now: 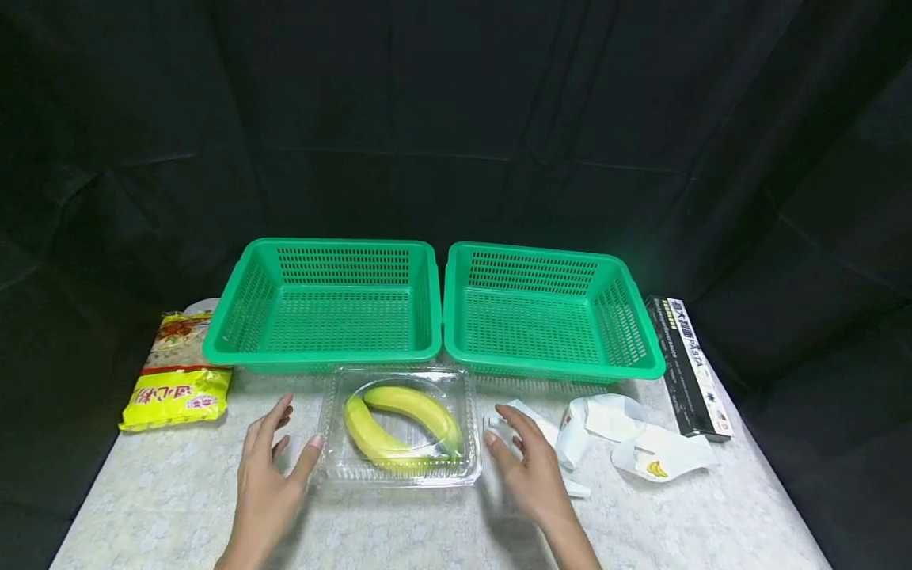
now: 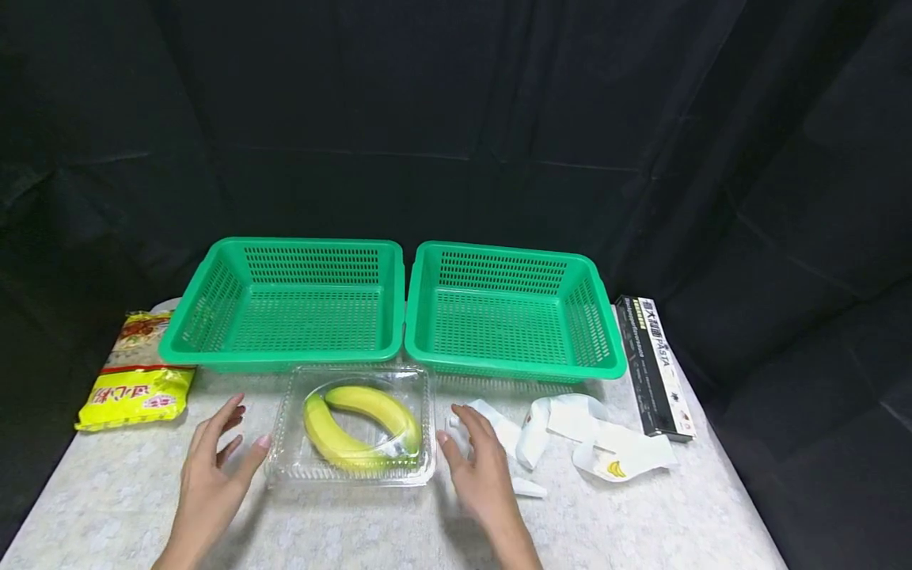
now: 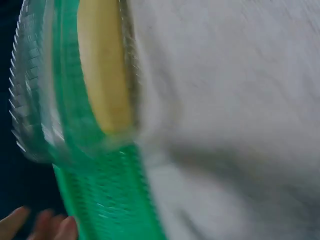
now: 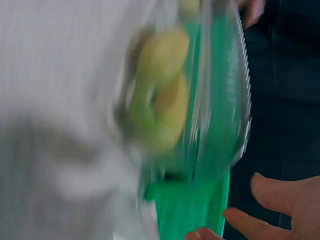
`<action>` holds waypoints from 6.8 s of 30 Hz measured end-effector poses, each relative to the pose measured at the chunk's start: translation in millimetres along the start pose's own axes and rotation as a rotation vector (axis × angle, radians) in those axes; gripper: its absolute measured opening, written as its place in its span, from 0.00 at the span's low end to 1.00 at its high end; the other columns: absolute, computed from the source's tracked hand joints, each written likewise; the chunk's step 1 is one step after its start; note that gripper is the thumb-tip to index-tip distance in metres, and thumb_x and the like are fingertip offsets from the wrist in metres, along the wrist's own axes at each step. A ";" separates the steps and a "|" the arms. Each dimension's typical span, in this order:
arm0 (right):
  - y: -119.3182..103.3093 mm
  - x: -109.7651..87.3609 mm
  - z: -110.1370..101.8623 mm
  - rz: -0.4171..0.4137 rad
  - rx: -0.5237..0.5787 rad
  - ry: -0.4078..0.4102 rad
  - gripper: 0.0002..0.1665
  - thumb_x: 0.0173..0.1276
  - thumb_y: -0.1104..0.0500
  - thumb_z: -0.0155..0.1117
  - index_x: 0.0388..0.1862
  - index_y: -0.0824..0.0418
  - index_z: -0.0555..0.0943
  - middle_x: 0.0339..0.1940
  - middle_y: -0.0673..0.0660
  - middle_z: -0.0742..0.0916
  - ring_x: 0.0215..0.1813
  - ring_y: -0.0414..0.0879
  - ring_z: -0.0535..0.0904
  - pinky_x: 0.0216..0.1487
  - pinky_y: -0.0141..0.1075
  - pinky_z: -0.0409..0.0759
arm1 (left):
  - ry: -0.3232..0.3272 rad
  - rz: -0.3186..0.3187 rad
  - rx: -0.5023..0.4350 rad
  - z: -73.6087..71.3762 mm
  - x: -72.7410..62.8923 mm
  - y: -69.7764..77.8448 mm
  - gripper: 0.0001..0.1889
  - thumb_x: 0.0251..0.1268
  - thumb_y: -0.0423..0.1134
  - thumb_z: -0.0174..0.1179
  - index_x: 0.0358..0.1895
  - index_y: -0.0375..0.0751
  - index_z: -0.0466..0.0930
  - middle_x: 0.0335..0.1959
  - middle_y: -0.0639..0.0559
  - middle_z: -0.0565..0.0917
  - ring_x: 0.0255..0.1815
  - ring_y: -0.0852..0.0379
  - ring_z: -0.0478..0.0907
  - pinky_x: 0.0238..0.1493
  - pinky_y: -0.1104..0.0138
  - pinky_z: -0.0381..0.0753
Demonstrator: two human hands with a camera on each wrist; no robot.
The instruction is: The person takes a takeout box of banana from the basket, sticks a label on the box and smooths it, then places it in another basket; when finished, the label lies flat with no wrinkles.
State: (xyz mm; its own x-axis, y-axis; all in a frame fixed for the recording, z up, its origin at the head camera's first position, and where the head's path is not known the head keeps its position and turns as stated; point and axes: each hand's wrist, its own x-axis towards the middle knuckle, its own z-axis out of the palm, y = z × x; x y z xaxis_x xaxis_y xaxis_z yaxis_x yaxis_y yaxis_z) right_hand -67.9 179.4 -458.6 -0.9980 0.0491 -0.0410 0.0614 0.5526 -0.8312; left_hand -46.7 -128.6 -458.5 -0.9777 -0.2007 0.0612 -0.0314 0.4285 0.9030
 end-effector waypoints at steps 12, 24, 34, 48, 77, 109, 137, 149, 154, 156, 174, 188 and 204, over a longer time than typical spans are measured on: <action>22.5 30.0 -24.7 -0.090 -0.310 0.056 0.21 0.61 0.61 0.74 0.54 0.65 0.85 0.53 0.65 0.88 0.54 0.62 0.84 0.58 0.63 0.78 | -0.678 0.704 -0.060 110.1 -43.6 55.1 0.17 0.71 0.35 0.58 0.61 0.46 0.81 0.49 0.54 0.86 0.51 0.63 0.82 0.54 0.71 0.81; 27.1 49.2 -11.6 -0.010 -0.357 -0.054 0.13 0.62 0.59 0.73 0.45 0.62 0.88 0.44 0.59 0.90 0.45 0.52 0.84 0.45 0.50 0.83 | -0.847 0.552 0.479 177.2 -43.7 55.1 0.30 0.72 0.45 0.58 0.74 0.37 0.67 0.78 0.36 0.61 0.82 0.40 0.54 0.68 0.50 0.78; 38.6 51.9 -3.4 -0.067 -0.423 -0.072 0.12 0.58 0.64 0.75 0.42 0.62 0.89 0.38 0.56 0.86 0.39 0.49 0.82 0.38 0.40 0.80 | -0.895 0.552 0.677 190.2 -47.0 48.0 0.36 0.71 0.52 0.58 0.75 0.37 0.64 0.79 0.35 0.59 0.83 0.40 0.51 0.76 0.54 0.68; 41.1 48.5 -1.6 -0.068 -0.394 -0.042 0.07 0.58 0.64 0.75 0.36 0.63 0.88 0.36 0.55 0.85 0.40 0.49 0.81 0.39 0.40 0.81 | -0.940 0.478 0.634 190.3 -43.2 47.9 0.33 0.71 0.52 0.59 0.74 0.42 0.67 0.79 0.35 0.60 0.83 0.39 0.52 0.68 0.47 0.77; 2.9 -0.4 -15.7 -0.017 -0.118 -0.059 0.07 0.62 0.61 0.74 0.39 0.56 0.87 0.41 0.51 0.89 0.48 0.46 0.85 0.55 0.48 0.85 | -0.861 0.564 0.652 183.4 -42.8 45.2 0.36 0.69 0.57 0.58 0.76 0.45 0.66 0.78 0.33 0.61 0.81 0.41 0.58 0.68 0.52 0.77; -31.6 -53.5 13.1 -0.338 0.001 0.116 0.18 0.53 0.69 0.79 0.37 0.48 0.86 0.38 0.41 0.87 0.43 0.32 0.82 0.47 0.33 0.86 | -0.617 -0.098 -0.493 101.9 -34.5 61.7 0.22 0.72 0.46 0.62 0.61 0.37 0.78 0.40 0.41 0.86 0.35 0.63 0.84 0.36 0.66 0.89; -30.4 -46.7 6.7 0.080 0.378 -0.021 0.04 0.68 0.61 0.67 0.37 0.60 0.87 0.42 0.56 0.90 0.41 0.38 0.85 0.43 0.30 0.84 | -0.685 -0.023 -0.534 93.1 -26.9 49.2 0.19 0.68 0.33 0.61 0.61 0.39 0.78 0.49 0.36 0.81 0.39 0.64 0.84 0.46 0.61 0.89; -29.7 -45.8 8.0 0.073 0.386 0.004 0.03 0.68 0.63 0.67 0.38 0.61 0.87 0.39 0.54 0.90 0.40 0.39 0.85 0.42 0.31 0.85 | -0.680 -0.004 -0.552 92.3 -27.2 45.4 0.21 0.66 0.26 0.58 0.62 0.38 0.78 0.54 0.33 0.80 0.46 0.62 0.82 0.48 0.61 0.88; -30.1 -45.3 7.0 0.073 0.386 0.018 0.03 0.68 0.64 0.67 0.38 0.61 0.87 0.38 0.53 0.90 0.40 0.39 0.85 0.42 0.31 0.85 | -0.679 0.040 -0.538 92.0 -28.0 43.3 0.22 0.64 0.24 0.58 0.62 0.38 0.78 0.59 0.36 0.78 0.52 0.63 0.79 0.50 0.71 0.85; -30.3 -45.2 6.7 0.073 0.386 0.022 0.03 0.68 0.64 0.67 0.38 0.61 0.87 0.38 0.52 0.90 0.40 0.39 0.85 0.42 0.31 0.85 | -0.677 0.071 -0.534 92.0 -28.3 41.8 0.23 0.64 0.24 0.58 0.62 0.37 0.77 0.60 0.36 0.78 0.54 0.64 0.78 0.53 0.73 0.83; -30.3 -45.0 7.6 0.089 0.400 0.055 0.05 0.69 0.63 0.66 0.38 0.64 0.86 0.30 0.48 0.86 0.30 0.38 0.81 0.35 0.32 0.83 | -0.631 0.035 -0.494 88.2 -32.6 42.8 0.22 0.64 0.25 0.58 0.61 0.41 0.78 0.57 0.38 0.80 0.52 0.65 0.79 0.51 0.72 0.84; -30.5 -45.1 6.8 0.120 0.419 0.051 0.07 0.70 0.62 0.66 0.40 0.65 0.86 0.30 0.48 0.86 0.29 0.39 0.80 0.35 0.31 0.81 | -0.535 0.163 -0.349 93.0 -38.0 37.1 0.14 0.65 0.26 0.61 0.50 0.47 0.82 0.50 0.49 0.85 0.48 0.62 0.82 0.51 0.69 0.86; -26.9 -42.9 4.8 0.110 0.434 0.062 0.06 0.70 0.63 0.65 0.40 0.67 0.85 0.28 0.47 0.86 0.28 0.38 0.80 0.36 0.31 0.82 | -0.499 0.294 -0.239 92.1 -40.0 28.1 0.10 0.64 0.28 0.64 0.42 0.49 0.87 0.42 0.56 0.90 0.49 0.64 0.84 0.52 0.68 0.86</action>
State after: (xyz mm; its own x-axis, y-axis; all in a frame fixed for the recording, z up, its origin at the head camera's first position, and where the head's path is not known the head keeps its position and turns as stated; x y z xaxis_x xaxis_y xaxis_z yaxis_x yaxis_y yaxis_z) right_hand -26.8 158.4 -437.1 -0.9822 0.1448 -0.1196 0.1402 0.1420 -0.9799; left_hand -27.6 -27.4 -474.7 -0.9194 0.3558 0.1675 0.2441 0.1824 0.9524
